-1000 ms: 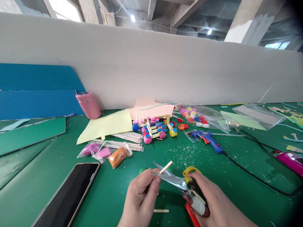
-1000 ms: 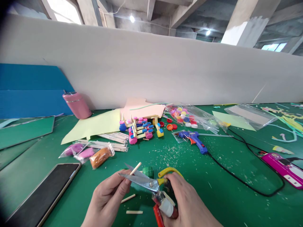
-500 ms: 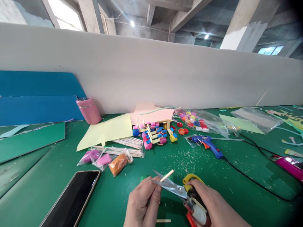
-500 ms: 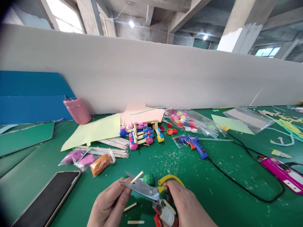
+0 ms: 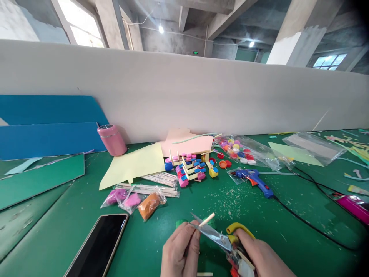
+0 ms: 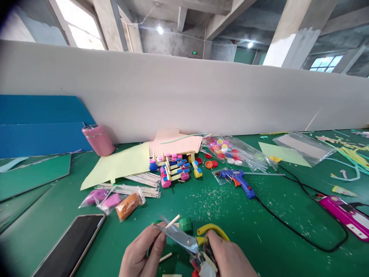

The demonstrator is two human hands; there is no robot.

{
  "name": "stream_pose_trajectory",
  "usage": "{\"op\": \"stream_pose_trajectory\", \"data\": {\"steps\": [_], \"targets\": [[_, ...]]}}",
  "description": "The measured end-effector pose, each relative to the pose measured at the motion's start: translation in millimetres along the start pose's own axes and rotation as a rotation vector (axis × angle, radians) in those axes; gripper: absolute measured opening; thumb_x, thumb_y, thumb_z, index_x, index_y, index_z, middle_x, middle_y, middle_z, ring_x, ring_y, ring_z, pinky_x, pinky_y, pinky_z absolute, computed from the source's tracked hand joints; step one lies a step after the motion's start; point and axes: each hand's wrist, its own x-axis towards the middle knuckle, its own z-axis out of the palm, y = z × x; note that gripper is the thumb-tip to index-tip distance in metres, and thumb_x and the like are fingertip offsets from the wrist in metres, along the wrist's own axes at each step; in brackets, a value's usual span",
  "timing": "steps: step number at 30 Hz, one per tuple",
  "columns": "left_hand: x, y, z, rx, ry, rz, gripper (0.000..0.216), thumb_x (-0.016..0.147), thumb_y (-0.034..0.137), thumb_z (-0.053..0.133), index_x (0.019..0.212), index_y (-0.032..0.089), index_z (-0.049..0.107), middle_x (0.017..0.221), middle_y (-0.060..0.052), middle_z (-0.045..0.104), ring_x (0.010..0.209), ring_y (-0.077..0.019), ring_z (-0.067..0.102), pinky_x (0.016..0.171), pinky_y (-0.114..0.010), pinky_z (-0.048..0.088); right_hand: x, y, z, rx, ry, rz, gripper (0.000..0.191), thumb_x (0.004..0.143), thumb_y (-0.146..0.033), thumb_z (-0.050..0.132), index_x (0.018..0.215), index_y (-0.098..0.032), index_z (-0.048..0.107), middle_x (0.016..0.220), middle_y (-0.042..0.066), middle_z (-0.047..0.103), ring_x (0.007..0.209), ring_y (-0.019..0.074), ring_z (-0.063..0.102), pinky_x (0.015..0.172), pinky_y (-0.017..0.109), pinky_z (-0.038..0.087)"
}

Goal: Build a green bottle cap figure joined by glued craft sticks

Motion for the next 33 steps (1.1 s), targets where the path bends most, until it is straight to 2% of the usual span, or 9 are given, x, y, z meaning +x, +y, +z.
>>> {"op": "stream_pose_trajectory", "data": {"steps": [2,5,8,14,18,22,26,29,33], "targets": [[0.9,-1.5,-0.9,-0.017,0.002,-0.043,0.012,0.081,0.02,0.052,0.071,0.02,0.06,0.059,0.001,0.05,0.053,-0.0118,0.045,0.05,-0.02,0.034,2.4,1.2,0.4,-0.021,0.026,-0.021,0.038,0.069,-0.027,0.056,0.105,-0.016,0.052,0.084,0.008,0.064,0.072,0.0222,0.06,0.062,0.027,0.045],[3.3,-1.6,-3.5,-0.073,-0.03,-0.113,0.014,0.08,0.024,0.054,0.069,0.019,0.061,0.058,0.001,0.05,0.053,-0.0113,0.041,0.05,-0.02,0.032,2.2,2.5,-1.1,-0.017,0.063,-0.052,0.048,0.063,-0.019,0.057,0.111,-0.017,0.049,0.095,0.009,0.062,0.084,0.0237,0.059,0.072,0.028,0.045],[5.9,-0.8,-6.5,-0.173,-0.106,-0.215,0.019,0.08,0.03,0.055,0.068,0.018,0.061,0.056,0.002,0.049,0.052,-0.0105,0.036,0.049,-0.02,0.029,-1.7,3.3,-4.5,0.004,0.073,-0.081,0.047,0.065,-0.019,0.056,0.111,-0.018,0.049,0.103,0.01,0.061,0.091,0.0233,0.057,0.078,0.027,0.044],[8.3,-2.5,-8.2,-0.398,-0.307,-0.396,0.031,0.076,0.042,0.057,0.065,0.014,0.062,0.055,0.001,0.046,0.052,-0.0093,0.033,0.048,-0.02,0.027,-7.9,11.8,-5.5,-0.036,0.039,-0.082,0.041,0.067,-0.023,0.056,0.107,-0.018,0.05,0.1,0.012,0.062,0.088,0.0256,0.059,0.074,0.029,0.045],[7.4,-0.7,-2.8,-0.452,-0.2,-0.5,0.03,0.072,0.043,0.063,0.066,0.014,0.062,0.054,0.003,0.044,0.05,-0.0082,0.035,0.047,-0.019,0.028,-7.9,11.5,-4.5,-0.042,-0.003,-0.058,0.037,0.063,-0.019,0.057,0.099,-0.017,0.051,0.083,0.008,0.063,0.071,0.0233,0.059,0.06,0.027,0.045],[7.0,-0.2,-0.3,-0.462,-0.085,-0.505,0.03,0.069,0.042,0.066,0.062,0.013,0.059,0.054,0.002,0.048,0.051,-0.0082,0.037,0.047,-0.019,0.027,-4.1,3.8,-4.8,-0.016,0.007,-0.073,0.028,0.066,-0.019,0.055,0.093,-0.018,0.05,0.081,0.008,0.061,0.066,0.0216,0.057,0.058,0.027,0.044],[9.2,-1.6,-5.7,-0.544,-0.135,-0.524,0.03,0.071,0.04,0.065,0.06,0.013,0.056,0.052,0.006,0.038,0.049,-0.0062,0.025,0.045,-0.018,0.019,-2.2,-0.6,-7.3,0.027,0.025,-0.125,0.021,0.068,-0.017,0.053,0.089,-0.02,0.048,0.078,0.005,0.06,0.064,0.0188,0.055,0.057,0.025,0.041],[11.4,-0.8,-11.6,-0.656,-0.234,-0.573,0.026,0.074,0.037,0.063,0.063,0.014,0.055,0.053,0.006,0.038,0.05,-0.0064,0.025,0.046,-0.019,0.02,-3.7,0.9,-11.1,0.029,0.04,-0.195,0.017,0.072,-0.017,0.05,0.088,-0.022,0.046,0.077,0.003,0.059,0.064,0.0175,0.054,0.057,0.025,0.038],[13.3,2.4,-15.9,-0.689,-0.288,-0.598,0.023,0.077,0.033,0.061,0.066,0.014,0.055,0.054,0.006,0.037,0.05,-0.0064,0.026,0.047,-0.018,0.022,-5.4,2.6,-14.3,0.01,-0.003,-0.226,0.012,0.073,-0.017,0.051,0.082,-0.022,0.044,0.071,0.0,0.057,0.058,0.0153,0.049,0.053,0.024,0.033]]}}
